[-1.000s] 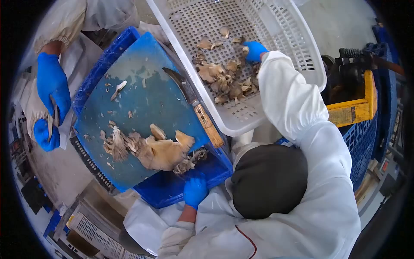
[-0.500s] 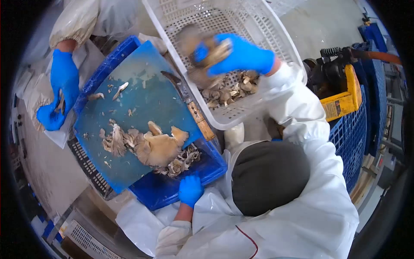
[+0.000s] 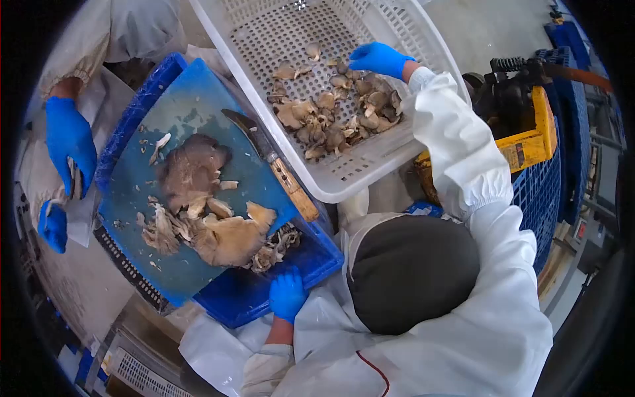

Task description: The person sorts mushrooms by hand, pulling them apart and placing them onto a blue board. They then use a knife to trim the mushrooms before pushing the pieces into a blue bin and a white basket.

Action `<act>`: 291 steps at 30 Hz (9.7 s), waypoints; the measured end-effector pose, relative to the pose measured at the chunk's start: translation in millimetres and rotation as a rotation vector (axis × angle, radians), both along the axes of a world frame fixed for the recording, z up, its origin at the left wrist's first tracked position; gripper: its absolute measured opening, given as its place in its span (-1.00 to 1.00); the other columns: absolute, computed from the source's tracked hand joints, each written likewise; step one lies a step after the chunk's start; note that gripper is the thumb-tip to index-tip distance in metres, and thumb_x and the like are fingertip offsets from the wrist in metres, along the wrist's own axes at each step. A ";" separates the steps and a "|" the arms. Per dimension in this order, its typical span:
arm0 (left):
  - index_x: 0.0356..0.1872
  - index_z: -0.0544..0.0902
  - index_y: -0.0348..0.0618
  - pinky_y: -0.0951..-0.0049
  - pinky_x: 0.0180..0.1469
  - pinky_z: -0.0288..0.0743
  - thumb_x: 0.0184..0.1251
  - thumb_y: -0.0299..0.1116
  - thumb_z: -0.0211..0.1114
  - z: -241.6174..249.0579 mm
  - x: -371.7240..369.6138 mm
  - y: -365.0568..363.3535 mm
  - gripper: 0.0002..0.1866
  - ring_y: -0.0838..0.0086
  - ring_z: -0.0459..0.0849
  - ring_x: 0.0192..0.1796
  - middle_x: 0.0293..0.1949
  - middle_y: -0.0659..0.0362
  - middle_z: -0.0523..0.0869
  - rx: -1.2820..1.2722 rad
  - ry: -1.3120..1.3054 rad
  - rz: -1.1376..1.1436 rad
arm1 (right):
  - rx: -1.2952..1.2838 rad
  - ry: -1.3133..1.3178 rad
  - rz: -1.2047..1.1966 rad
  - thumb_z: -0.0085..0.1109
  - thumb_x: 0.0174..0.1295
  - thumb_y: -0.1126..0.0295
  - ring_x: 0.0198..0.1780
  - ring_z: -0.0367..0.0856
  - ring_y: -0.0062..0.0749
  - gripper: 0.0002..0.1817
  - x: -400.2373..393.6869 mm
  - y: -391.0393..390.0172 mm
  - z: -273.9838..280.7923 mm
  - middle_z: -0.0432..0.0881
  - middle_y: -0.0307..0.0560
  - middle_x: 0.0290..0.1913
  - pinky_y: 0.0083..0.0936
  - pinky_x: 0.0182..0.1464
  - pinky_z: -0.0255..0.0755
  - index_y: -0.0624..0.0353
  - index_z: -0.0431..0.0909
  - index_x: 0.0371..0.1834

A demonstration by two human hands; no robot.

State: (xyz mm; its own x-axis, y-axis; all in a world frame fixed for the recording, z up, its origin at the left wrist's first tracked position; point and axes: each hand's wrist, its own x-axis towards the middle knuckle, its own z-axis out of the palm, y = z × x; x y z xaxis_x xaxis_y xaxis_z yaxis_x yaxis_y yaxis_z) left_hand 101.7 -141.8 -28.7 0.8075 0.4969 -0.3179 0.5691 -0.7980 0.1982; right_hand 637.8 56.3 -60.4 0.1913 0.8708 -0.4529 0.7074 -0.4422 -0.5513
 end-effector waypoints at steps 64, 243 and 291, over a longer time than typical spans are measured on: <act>0.02 0.44 -0.27 0.24 -0.34 0.37 -0.13 -0.03 0.26 -4.2 -4.1 -2.4 -0.33 0.32 0.42 -0.43 -0.47 0.12 0.44 -0.045 0.122 -0.013 | -0.724 -0.539 0.605 0.32 -0.30 0.24 -0.01 0.55 -0.18 -0.40 -13.1 -23.2 -93.8 0.57 -0.06 -0.04 -0.30 -0.05 0.46 -0.06 0.52 -0.02; -0.08 0.48 -0.22 0.11 0.02 0.39 0.10 -0.29 0.11 254.4 -306.7 243.8 -0.64 0.20 0.51 0.00 -0.04 0.06 0.54 -0.831 -2.226 1.345 | 0.470 -0.395 0.235 0.20 -0.11 0.34 -0.19 0.51 0.08 -0.68 -490.9 67.2 88.3 0.52 0.13 -0.20 -0.18 -0.15 0.43 0.07 0.57 -0.20; -0.06 0.48 -0.23 0.09 0.08 0.34 0.08 -0.31 0.11 278.0 -308.1 238.7 -0.63 0.17 0.47 0.05 -0.02 0.01 0.52 -0.840 -2.323 1.267 | 0.737 0.235 0.543 0.05 -0.06 0.43 -0.18 0.59 -0.10 -0.69 -675.8 154.8 66.4 0.61 0.08 -0.26 -0.30 -0.12 0.45 0.13 0.58 -0.18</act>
State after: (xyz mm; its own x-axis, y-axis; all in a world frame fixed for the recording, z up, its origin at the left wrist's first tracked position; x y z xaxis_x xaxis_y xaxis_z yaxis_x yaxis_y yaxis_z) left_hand -206.4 96.9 249.4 -0.2689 0.9363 -0.2258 -0.8035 -0.0888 0.5887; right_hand -38.0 211.1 5.9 -0.3510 0.8961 0.2716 0.5493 0.4319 -0.7153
